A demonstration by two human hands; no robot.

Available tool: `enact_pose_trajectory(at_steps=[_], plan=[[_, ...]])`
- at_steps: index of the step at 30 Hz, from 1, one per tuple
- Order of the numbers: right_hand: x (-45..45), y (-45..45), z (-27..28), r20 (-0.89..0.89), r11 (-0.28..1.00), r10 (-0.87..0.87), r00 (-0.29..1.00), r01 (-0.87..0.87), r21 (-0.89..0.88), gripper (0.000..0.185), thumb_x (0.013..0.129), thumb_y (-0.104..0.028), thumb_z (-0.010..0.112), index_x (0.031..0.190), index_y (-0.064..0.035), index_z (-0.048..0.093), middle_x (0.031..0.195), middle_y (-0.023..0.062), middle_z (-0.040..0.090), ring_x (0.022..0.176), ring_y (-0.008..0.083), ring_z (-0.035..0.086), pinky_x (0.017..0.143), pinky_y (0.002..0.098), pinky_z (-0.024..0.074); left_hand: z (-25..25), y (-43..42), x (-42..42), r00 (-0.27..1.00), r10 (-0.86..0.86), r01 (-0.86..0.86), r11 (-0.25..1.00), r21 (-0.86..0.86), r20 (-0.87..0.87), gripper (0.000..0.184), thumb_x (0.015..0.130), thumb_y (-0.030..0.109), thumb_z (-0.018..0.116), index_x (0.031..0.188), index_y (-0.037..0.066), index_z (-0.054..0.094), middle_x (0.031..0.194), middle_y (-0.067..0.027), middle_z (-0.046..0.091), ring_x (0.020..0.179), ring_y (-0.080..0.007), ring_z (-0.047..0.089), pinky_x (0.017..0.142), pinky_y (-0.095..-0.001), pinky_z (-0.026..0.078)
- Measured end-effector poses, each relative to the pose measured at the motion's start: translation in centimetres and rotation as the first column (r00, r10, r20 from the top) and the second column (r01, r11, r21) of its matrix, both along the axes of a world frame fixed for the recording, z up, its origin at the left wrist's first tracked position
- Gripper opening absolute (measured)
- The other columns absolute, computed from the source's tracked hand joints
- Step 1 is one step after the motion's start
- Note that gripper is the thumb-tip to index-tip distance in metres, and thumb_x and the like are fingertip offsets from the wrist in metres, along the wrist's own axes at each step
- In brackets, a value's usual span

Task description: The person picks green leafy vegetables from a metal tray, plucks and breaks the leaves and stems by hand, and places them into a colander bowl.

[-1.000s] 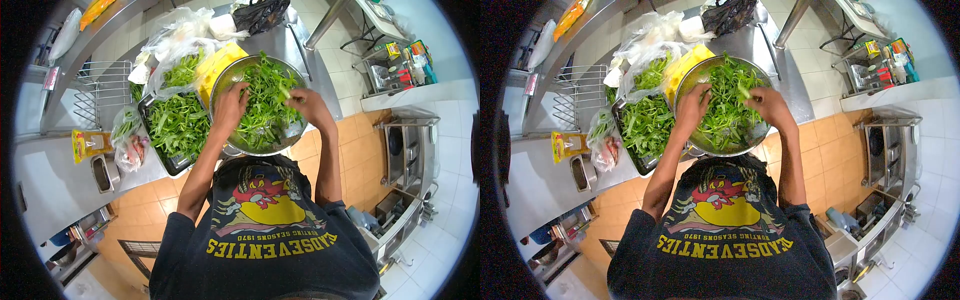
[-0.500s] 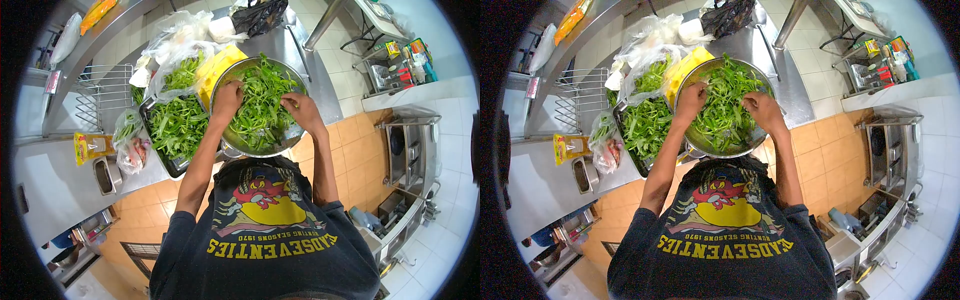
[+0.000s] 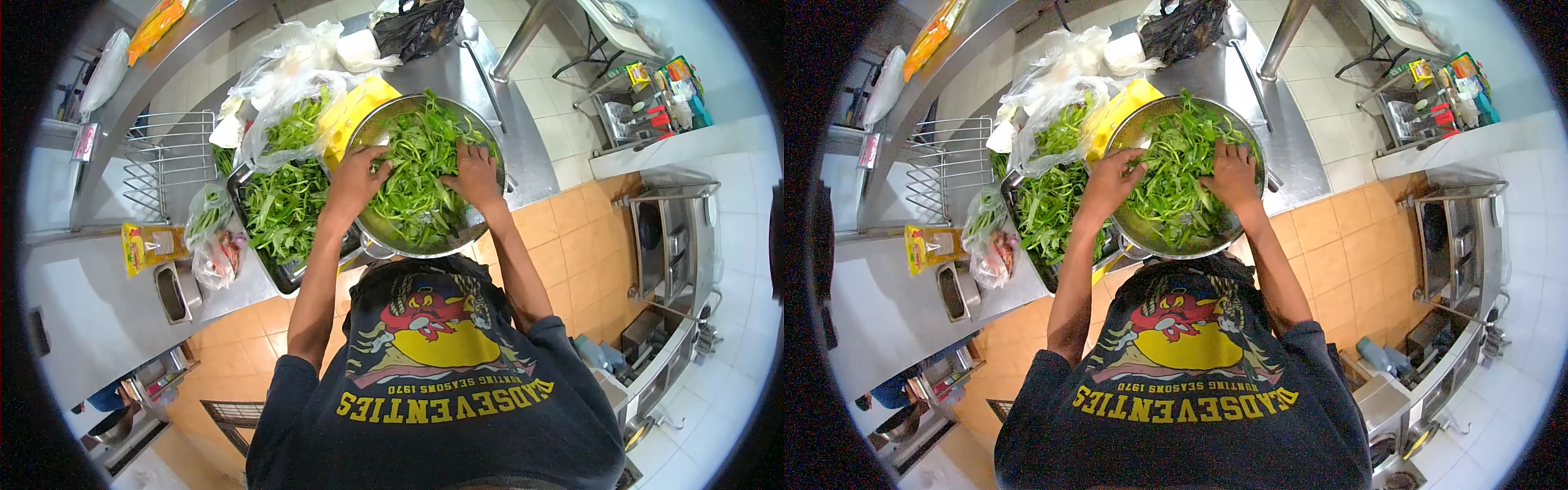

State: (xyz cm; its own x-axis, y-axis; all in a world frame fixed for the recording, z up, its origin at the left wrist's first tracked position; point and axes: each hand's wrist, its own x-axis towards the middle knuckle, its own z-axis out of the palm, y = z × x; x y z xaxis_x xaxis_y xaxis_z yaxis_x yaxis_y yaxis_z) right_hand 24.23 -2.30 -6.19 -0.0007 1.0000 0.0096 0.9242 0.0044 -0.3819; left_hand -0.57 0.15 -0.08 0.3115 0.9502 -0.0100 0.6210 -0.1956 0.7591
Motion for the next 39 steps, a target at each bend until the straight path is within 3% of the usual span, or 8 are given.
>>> enact_pose_trajectory(at_steps=[9,12,16,23,27,30,36,39], plan=[[1.5,0.7,8.0,-0.444,1.000,-0.016,0.896,0.020,0.005,0.026,0.081,-0.013,0.069,0.102,0.0020,0.066,0.098,0.0252,0.065,0.086,0.0320,0.063,0.077,0.0369,0.0480,0.9,-0.8,-0.2,0.975,0.179,-0.186,0.981,0.050,0.131,0.035,0.091,0.015,0.068,0.125,0.009,0.062,0.111,-0.0071,0.065,0.080,-0.0164,0.058,0.068,-0.0283,0.051],[1.8,0.4,11.2,-0.423,0.981,0.102,0.900,-0.020,0.193,0.024,0.083,-0.011,0.067,0.101,0.0038,0.066,0.099,0.0236,0.065,0.086,0.0318,0.063,0.078,0.0376,0.0479,1.0,-0.8,-0.1,0.961,0.188,-0.195,0.981,0.013,0.204,0.033,0.091,0.015,0.068,0.123,0.009,0.062,0.109,-0.0065,0.065,0.080,-0.0153,0.058,0.067,-0.0283,0.050],[0.7,-0.3,12.3,-0.176,0.978,0.121,0.977,-0.087,0.189,0.040,0.082,-0.015,0.072,0.118,0.0001,0.063,0.114,0.0243,0.063,0.104,0.0378,0.062,0.089,0.0423,0.0482,1.0,-0.8,-0.1,0.950,0.210,-0.227,0.973,0.049,0.233,0.030,0.091,0.012,0.067,0.120,0.009,0.064,0.106,-0.0089,0.067,0.078,-0.0171,0.059,0.066,-0.0310,0.049],[-0.4,-1.8,8.5,-0.247,0.924,0.381,0.891,-0.373,0.081,0.049,0.082,-0.023,0.075,0.124,-0.0028,0.061,0.113,0.0206,0.065,0.106,0.0368,0.062,0.093,0.0403,0.0486,-0.1,-1.3,-0.6,0.911,0.268,-0.285,0.958,0.010,0.315,0.023,0.090,0.008,0.066,0.113,0.007,0.065,0.102,-0.0074,0.067,0.079,-0.0162,0.058,0.067,-0.0304,0.048],[1.3,-1.0,8.9,-0.323,0.983,0.126,0.938,-0.162,-0.087,0.029,0.083,-0.018,0.073,0.106,-0.0039,0.063,0.090,0.0202,0.066,0.075,0.0312,0.065,0.067,0.0430,0.0472,-1.2,-1.6,-0.5,0.940,0.201,-0.222,0.974,0.048,0.274,0.021,0.090,0.008,0.067,0.111,0.006,0.065,0.097,-0.0094,0.069,0.079,-0.0194,0.061,0.068,-0.0317,0.049],[2.0,-0.5,6.8,-0.128,0.993,-0.055,0.990,0.040,-0.114,0.024,0.083,-0.015,0.072,0.102,-0.0040,0.061,0.086,0.0204,0.064,0.077,0.0327,0.064,0.067,0.0437,0.0460,-0.5,-2.0,0.4,0.964,0.140,-0.157,0.986,0.058,0.225,0.019,0.090,0.008,0.067,0.109,0.005,0.065,0.095,-0.0114,0.070,0.080,-0.0224,0.064,0.070,-0.0329,0.050],[2.8,-1.5,3.5,-0.338,0.978,0.109,0.935,-0.039,0.206,0.022,0.082,-0.010,0.069,0.101,-0.0063,0.059,0.089,0.0223,0.067,0.088,0.0442,0.063,0.079,0.0518,0.0488,-1.0,-2.4,1.3,0.972,0.080,-0.096,0.993,0.064,0.222,0.018,0.090,0.009,0.066,0.107,0.004,0.066,0.096,-0.0127,0.069,0.080,-0.0241,0.065,0.072,-0.0344,0.051],[2.2,-2.8,5.5,-0.265,0.998,0.025,0.964,-0.007,0.070,0.020,0.080,-0.011,0.069,0.099,-0.0067,0.066,0.090,0.0203,0.067,0.090,0.0428,0.064,0.080,0.0488,0.0507,-0.6,-2.6,1.6,0.978,0.055,-0.065,0.997,0.045,0.202,0.017,0.091,0.009,0.066,0.106,0.004,0.066,0.096,-0.0128,0.069,0.079,-0.0242,0.065,0.072,-0.0347,0.051]])
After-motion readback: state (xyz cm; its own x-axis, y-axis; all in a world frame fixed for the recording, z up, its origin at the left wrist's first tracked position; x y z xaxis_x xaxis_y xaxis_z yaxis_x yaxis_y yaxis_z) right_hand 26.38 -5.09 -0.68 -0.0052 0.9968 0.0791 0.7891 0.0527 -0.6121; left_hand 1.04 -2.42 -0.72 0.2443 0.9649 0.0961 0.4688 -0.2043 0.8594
